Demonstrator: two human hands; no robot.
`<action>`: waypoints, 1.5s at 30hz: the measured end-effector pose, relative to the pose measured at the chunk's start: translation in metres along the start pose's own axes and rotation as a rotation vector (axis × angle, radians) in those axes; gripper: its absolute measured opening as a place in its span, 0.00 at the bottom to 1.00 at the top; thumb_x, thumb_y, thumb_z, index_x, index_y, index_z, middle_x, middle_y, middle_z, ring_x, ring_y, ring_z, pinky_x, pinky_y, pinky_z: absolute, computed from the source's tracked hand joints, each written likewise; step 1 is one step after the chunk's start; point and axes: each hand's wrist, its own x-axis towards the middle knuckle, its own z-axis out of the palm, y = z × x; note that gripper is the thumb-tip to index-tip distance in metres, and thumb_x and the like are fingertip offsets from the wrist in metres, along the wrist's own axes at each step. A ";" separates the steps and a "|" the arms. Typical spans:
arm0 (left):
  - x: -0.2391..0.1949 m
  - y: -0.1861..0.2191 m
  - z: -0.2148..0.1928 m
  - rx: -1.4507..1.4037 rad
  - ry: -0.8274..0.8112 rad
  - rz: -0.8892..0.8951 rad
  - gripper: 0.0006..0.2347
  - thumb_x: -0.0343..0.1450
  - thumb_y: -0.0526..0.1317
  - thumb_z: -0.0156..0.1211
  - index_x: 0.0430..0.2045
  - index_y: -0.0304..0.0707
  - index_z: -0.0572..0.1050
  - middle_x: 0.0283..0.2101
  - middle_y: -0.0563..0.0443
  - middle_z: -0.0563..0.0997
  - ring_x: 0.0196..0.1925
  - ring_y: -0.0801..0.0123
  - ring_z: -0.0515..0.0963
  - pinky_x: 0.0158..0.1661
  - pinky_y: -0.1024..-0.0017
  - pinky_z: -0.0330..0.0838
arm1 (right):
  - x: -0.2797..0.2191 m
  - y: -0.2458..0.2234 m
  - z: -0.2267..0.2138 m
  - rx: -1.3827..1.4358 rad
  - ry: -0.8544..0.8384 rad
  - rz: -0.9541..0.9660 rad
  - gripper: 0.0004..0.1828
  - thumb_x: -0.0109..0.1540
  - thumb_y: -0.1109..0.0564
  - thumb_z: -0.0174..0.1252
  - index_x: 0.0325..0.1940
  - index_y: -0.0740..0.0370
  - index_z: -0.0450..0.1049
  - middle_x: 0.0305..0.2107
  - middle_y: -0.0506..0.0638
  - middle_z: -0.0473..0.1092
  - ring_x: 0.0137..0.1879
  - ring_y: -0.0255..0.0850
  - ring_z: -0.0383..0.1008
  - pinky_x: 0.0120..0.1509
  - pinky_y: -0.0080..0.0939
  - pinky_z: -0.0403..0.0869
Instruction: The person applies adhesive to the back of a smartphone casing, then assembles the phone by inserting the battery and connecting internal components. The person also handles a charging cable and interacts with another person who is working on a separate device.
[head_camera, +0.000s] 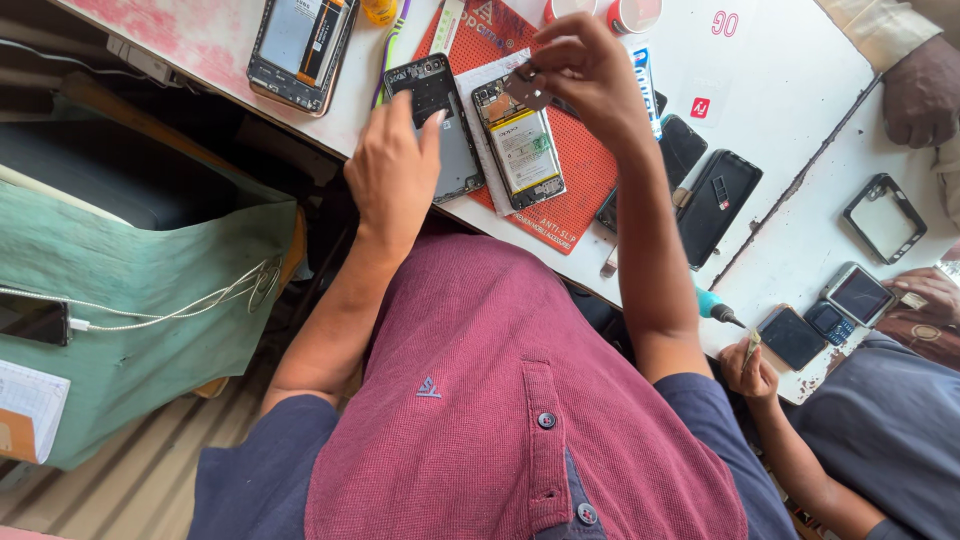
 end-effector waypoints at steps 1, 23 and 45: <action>0.004 0.003 0.002 -0.014 0.036 0.075 0.13 0.75 0.43 0.66 0.47 0.34 0.76 0.43 0.40 0.83 0.43 0.50 0.85 0.40 0.55 0.78 | 0.006 -0.006 0.001 -0.073 -0.066 -0.016 0.18 0.67 0.70 0.63 0.58 0.63 0.67 0.49 0.53 0.78 0.61 0.41 0.81 0.63 0.39 0.81; 0.033 0.019 0.049 -0.438 -0.046 0.174 0.08 0.69 0.30 0.69 0.39 0.35 0.78 0.37 0.46 0.84 0.36 0.60 0.86 0.36 0.65 0.79 | 0.005 0.009 -0.001 -0.371 -0.007 -0.033 0.07 0.66 0.69 0.63 0.47 0.65 0.80 0.39 0.49 0.76 0.45 0.35 0.81 0.44 0.34 0.79; 0.029 0.012 0.066 -0.170 0.019 0.216 0.09 0.69 0.36 0.71 0.39 0.37 0.80 0.41 0.53 0.75 0.47 0.62 0.80 0.41 0.63 0.79 | -0.003 0.026 0.008 -0.461 0.082 -0.170 0.09 0.66 0.68 0.67 0.49 0.64 0.77 0.43 0.50 0.73 0.48 0.37 0.79 0.55 0.35 0.80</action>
